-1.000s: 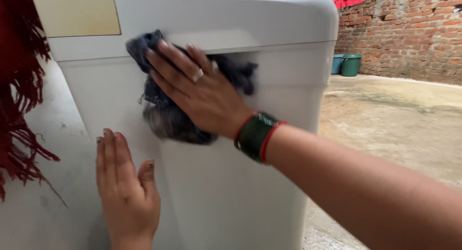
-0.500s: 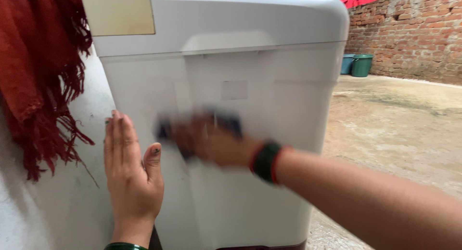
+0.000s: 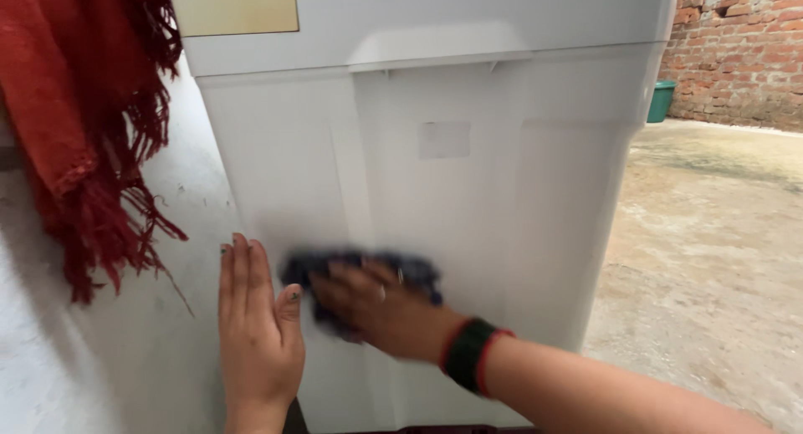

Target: The person wipes the exterior of a washing machine with a cloth, cleaning the lid, control panel, sides, and lower front panel.

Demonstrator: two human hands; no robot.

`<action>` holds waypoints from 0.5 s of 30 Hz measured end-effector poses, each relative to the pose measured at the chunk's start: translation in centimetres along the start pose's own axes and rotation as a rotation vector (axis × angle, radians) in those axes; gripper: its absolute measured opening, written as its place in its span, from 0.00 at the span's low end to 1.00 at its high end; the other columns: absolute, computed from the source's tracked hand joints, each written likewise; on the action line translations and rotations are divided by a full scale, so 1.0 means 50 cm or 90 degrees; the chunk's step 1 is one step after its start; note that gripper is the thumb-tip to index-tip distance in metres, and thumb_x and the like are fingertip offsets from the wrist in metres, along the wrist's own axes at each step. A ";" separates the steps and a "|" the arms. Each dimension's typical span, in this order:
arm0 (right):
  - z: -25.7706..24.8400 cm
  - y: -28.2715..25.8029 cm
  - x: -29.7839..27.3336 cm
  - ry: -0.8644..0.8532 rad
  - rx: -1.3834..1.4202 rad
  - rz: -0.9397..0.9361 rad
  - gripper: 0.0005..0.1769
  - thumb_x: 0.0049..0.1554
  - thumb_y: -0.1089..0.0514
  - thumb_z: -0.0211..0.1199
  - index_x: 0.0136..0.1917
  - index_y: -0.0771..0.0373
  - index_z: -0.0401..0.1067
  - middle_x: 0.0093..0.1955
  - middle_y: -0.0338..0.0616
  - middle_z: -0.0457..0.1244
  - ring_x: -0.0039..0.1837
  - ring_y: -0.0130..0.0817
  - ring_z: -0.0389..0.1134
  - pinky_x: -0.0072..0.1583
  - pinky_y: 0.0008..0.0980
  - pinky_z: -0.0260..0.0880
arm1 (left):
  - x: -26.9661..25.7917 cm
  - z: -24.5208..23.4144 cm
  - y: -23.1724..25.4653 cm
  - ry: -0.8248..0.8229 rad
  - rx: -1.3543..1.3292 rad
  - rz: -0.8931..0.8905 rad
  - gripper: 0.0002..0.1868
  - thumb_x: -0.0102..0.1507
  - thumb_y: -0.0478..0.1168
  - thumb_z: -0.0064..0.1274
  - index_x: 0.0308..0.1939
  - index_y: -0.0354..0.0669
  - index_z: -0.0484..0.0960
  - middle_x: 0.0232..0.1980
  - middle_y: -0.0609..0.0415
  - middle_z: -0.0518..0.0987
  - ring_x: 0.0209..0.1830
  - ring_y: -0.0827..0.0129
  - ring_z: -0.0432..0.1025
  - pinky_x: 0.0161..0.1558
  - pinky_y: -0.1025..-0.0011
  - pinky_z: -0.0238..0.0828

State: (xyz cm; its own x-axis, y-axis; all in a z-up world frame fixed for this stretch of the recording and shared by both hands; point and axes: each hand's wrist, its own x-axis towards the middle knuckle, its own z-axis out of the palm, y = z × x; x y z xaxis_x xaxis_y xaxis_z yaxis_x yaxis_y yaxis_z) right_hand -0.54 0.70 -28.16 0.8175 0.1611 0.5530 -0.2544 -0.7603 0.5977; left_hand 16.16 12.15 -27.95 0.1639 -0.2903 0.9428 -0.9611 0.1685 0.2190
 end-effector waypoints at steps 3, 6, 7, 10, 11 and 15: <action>-0.009 -0.013 -0.055 -0.084 -0.178 -0.178 0.30 0.64 0.50 0.57 0.78 0.55 0.61 0.87 0.34 0.48 0.87 0.37 0.44 0.82 0.39 0.48 | -0.006 -0.014 -0.003 -0.006 0.008 -0.005 0.33 0.73 0.50 0.36 0.76 0.31 0.59 0.80 0.37 0.59 0.81 0.41 0.52 0.75 0.52 0.51; -0.023 0.017 0.040 -0.172 0.239 0.056 0.33 0.67 0.57 0.51 0.85 0.57 0.58 0.83 0.49 0.49 0.78 0.51 0.50 0.78 0.54 0.54 | 0.015 -0.031 -0.002 0.021 -0.008 -0.010 0.32 0.74 0.49 0.37 0.76 0.30 0.59 0.80 0.36 0.58 0.81 0.42 0.53 0.76 0.52 0.51; -0.038 0.034 0.082 -0.086 0.154 0.089 0.34 0.61 0.58 0.52 0.81 0.56 0.61 0.81 0.49 0.49 0.77 0.57 0.47 0.74 0.58 0.52 | 0.022 -0.038 -0.001 0.043 -0.015 -0.008 0.32 0.74 0.49 0.38 0.77 0.30 0.58 0.81 0.35 0.58 0.82 0.41 0.53 0.77 0.52 0.51; -0.096 0.119 0.210 0.126 -0.141 0.064 0.29 0.61 0.57 0.53 0.75 0.60 0.63 0.83 0.43 0.49 0.84 0.43 0.45 0.79 0.61 0.49 | 0.037 -0.046 0.008 0.065 -0.038 0.015 0.34 0.76 0.52 0.36 0.77 0.28 0.57 0.81 0.32 0.57 0.82 0.40 0.51 0.79 0.50 0.48; -0.108 0.125 0.233 0.125 -0.139 0.065 0.29 0.61 0.57 0.53 0.75 0.60 0.63 0.83 0.43 0.49 0.84 0.43 0.45 0.79 0.61 0.49 | 0.038 -0.048 0.010 0.063 -0.038 0.013 0.34 0.76 0.52 0.36 0.77 0.28 0.57 0.81 0.32 0.57 0.82 0.40 0.51 0.79 0.50 0.48; -0.075 0.080 0.260 0.195 -0.128 0.153 0.31 0.61 0.60 0.53 0.78 0.61 0.63 0.84 0.45 0.48 0.85 0.44 0.44 0.82 0.54 0.45 | 0.027 -0.047 0.010 0.064 -0.039 -0.011 0.36 0.76 0.56 0.30 0.77 0.28 0.57 0.81 0.32 0.57 0.83 0.41 0.50 0.79 0.50 0.47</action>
State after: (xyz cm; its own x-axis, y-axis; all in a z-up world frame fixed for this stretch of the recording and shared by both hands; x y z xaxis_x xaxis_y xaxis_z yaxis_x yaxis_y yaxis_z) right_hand 7.15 2.09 -16.39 0.5389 0.1970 0.8190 -0.5397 -0.6658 0.5152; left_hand 16.45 14.05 -25.96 0.2043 -0.1986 0.9585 -0.9433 0.2219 0.2470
